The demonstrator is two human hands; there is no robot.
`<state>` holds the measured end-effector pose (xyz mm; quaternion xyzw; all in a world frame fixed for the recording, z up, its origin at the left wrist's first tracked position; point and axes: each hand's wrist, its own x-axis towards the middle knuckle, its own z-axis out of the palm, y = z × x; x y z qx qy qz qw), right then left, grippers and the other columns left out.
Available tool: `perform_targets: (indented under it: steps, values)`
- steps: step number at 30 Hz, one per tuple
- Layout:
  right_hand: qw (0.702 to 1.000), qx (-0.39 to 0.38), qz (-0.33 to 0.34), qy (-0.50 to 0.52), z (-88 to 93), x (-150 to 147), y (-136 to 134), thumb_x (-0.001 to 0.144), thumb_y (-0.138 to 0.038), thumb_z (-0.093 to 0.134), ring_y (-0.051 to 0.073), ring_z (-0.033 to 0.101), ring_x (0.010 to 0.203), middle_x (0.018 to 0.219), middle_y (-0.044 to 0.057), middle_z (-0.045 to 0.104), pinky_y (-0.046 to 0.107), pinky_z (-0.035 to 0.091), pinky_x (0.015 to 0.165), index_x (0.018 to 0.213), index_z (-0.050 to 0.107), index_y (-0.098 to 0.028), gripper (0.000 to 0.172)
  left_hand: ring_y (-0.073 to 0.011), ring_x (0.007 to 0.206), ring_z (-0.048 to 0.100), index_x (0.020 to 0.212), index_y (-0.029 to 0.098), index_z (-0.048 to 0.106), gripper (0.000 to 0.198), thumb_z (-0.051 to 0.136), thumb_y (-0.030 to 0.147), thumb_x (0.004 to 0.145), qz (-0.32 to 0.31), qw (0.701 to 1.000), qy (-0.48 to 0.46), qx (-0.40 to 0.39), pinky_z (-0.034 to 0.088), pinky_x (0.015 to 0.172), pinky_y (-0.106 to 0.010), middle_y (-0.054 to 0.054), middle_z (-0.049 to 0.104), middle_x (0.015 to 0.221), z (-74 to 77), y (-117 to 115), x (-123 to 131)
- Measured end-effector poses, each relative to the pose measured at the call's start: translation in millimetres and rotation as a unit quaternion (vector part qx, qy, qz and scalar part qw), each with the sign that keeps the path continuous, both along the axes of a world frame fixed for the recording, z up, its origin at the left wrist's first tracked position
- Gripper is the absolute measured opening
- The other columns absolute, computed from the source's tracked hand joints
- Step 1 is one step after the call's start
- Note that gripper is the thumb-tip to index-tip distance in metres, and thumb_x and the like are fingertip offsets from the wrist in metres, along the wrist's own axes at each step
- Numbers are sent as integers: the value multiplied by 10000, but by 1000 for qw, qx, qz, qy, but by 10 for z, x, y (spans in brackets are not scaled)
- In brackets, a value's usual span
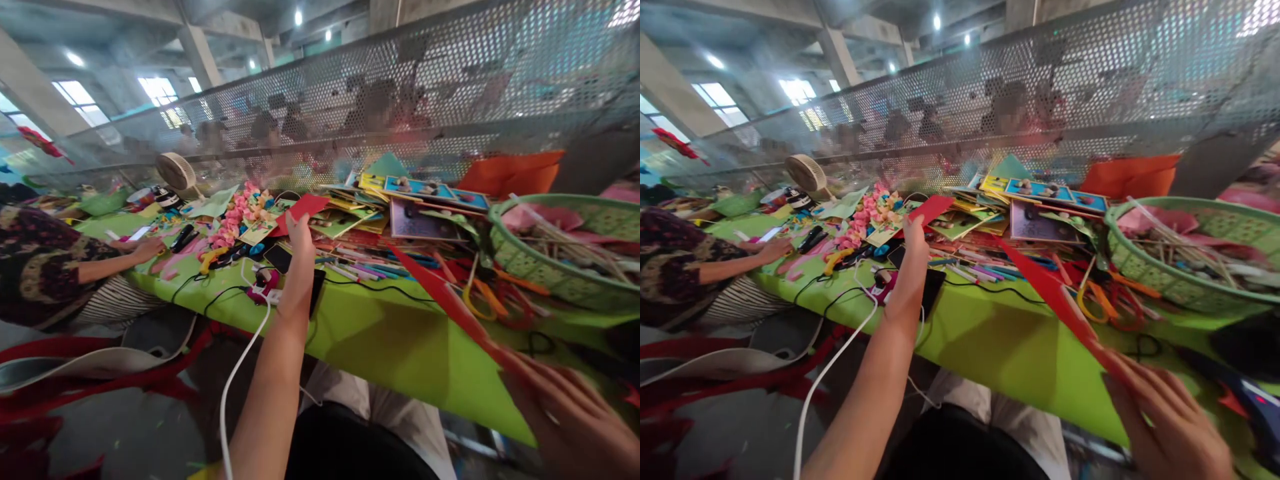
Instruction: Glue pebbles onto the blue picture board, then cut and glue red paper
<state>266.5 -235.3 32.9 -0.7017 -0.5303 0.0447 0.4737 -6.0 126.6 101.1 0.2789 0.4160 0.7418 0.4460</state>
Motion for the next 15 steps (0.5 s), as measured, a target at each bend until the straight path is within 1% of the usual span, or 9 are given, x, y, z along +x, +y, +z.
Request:
perform_targets:
  steps: [1,2,5,7,9,10,12,13,15]
  values:
    - [997,7,42,-57,7,-72,11,866,-470,555,416,698,1048,1113,-5,768,700,567,874,1248,506,-819,520,-232,1536,344,1566,148,361,698,621,88,921,-11,1000,8,0,308,1250,-357,-145,335,1676,2,-110,-1]
    - [991,4,88,-105,-7,-142,22,891,-438,517,408,711,1013,1168,-30,762,689,585,843,1355,444,-782,582,-215,1538,346,1541,183,415,661,623,93,920,-27,999,18,10,314,1246,-339,-118,359,1670,3,-238,-6]
    - [964,-34,192,-183,-179,-326,43,922,-324,469,361,738,954,1333,-59,703,612,634,766,1544,298,-644,720,-228,1520,390,1460,226,530,526,624,180,944,-124,983,94,101,313,1254,-389,-88,457,1617,-4,-702,-47]
    - [949,-52,220,-220,-352,-417,47,926,-243,462,333,737,936,1388,-24,677,561,644,754,1601,262,-557,771,-238,1501,424,1409,243,592,462,641,246,950,-184,963,139,141,310,1258,-405,-77,530,1562,-34,-1038,-95]
    - [940,-70,226,-247,-502,-476,50,923,-186,457,319,724,919,1400,21,676,532,646,753,1616,317,-473,763,-258,1481,454,1389,262,623,437,651,299,955,-255,938,191,138,320,1256,-432,-70,576,1522,-102,-1355,-148]
    - [937,-79,226,-255,-554,-494,53,921,-173,459,314,716,900,1394,39,681,524,646,747,1604,374,-434,736,-264,1477,461,1403,276,618,443,642,324,964,-298,919,227,127,324,1256,-447,-66,578,1522,-156,-1498,-172]
    - [933,-93,228,-263,-606,-513,57,920,-181,479,314,706,891,1386,66,685,526,645,751,1541,503,-366,649,-261,1483,452,1444,299,589,464,606,379,987,-375,860,331,103,310,1265,-455,-58,556,1543,-300,-1742,-206]
    - [932,-98,228,-265,-611,-517,57,924,-205,496,319,704,905,1391,75,681,534,643,763,1505,552,-346,600,-257,1489,445,1469,304,565,484,591,395,994,-414,818,388,97,314,1265,-456,-60,536,1561,-389,-1842,-215]
    - [931,-109,229,-263,-601,-518,53,934,-285,548,332,705,954,1406,88,669,554,635,801,1453,608,-332,524,-252,1493,439,1504,296,525,507,559,394,1008,-441,741,494,112,332,1255,-471,-76,513,1578,-586,-1999,-214]
